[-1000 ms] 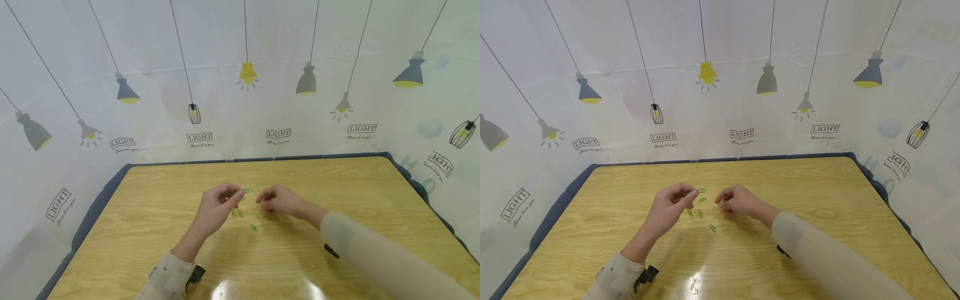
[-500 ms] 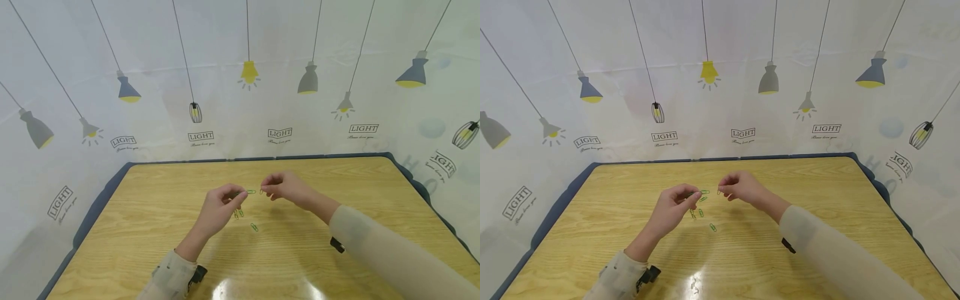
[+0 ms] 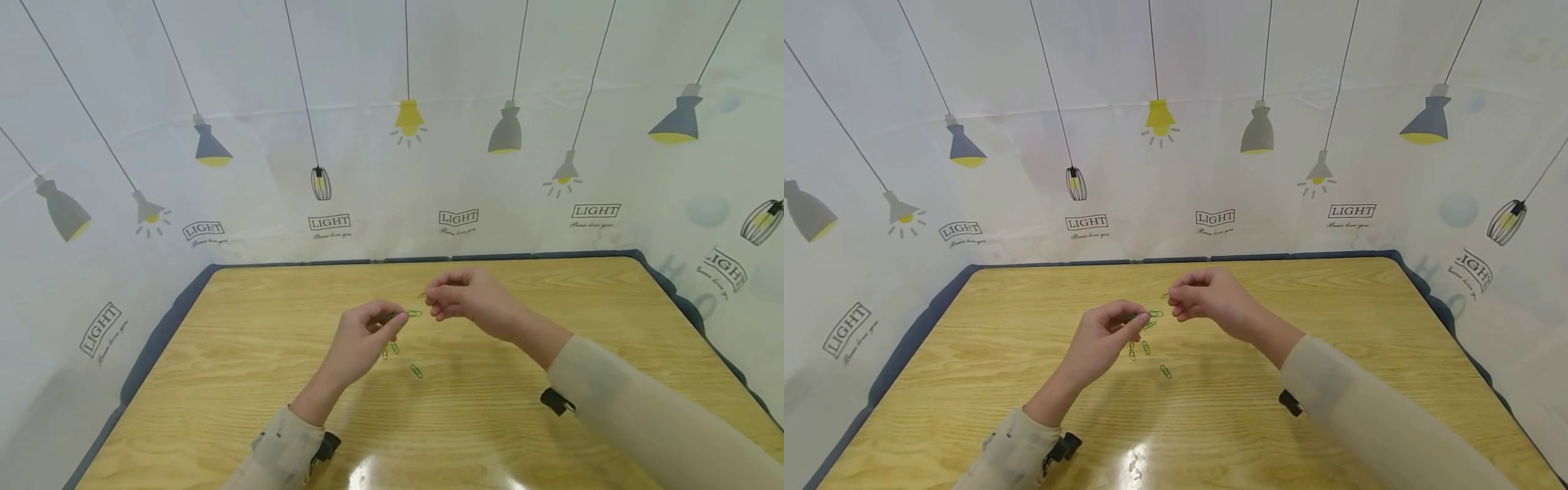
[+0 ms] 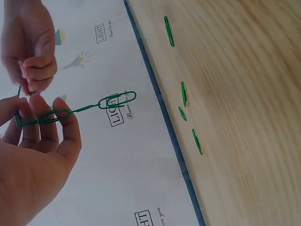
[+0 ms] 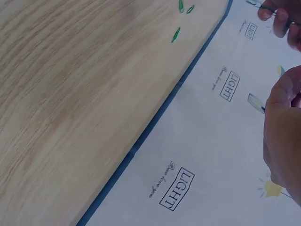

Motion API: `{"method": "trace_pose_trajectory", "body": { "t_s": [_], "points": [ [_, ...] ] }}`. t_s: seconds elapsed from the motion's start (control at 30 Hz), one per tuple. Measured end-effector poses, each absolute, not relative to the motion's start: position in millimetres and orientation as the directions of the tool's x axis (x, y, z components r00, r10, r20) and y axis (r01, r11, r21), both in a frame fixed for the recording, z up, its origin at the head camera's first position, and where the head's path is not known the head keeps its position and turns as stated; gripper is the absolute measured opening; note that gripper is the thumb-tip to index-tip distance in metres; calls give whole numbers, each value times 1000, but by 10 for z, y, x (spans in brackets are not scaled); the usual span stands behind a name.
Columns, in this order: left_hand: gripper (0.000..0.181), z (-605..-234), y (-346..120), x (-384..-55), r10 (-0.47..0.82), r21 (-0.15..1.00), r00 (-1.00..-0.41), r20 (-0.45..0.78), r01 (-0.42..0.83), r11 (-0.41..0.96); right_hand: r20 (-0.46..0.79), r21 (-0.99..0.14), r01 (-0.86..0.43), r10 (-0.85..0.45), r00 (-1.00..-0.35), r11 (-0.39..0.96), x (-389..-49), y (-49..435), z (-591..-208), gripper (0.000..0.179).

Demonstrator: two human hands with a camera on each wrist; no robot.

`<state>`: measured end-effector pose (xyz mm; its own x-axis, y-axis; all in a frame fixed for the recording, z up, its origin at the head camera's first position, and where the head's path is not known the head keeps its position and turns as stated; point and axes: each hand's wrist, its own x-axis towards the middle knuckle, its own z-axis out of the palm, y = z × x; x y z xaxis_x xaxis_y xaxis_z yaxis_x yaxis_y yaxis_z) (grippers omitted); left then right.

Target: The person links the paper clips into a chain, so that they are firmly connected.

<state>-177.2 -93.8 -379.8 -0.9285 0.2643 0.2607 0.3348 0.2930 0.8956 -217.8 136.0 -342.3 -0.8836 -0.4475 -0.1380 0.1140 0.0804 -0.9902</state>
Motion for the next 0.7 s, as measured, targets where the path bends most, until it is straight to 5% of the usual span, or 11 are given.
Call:
{"method": "trace_pose_trajectory", "body": {
  "t_s": [0.7],
  "points": [
    [14, -3832, -924, -1810, 266, 797, -870, 415, 488, 355, -123, -992, 112, -484, -867, 51, -1999, 1286, -3318, 24]
  ]
}}
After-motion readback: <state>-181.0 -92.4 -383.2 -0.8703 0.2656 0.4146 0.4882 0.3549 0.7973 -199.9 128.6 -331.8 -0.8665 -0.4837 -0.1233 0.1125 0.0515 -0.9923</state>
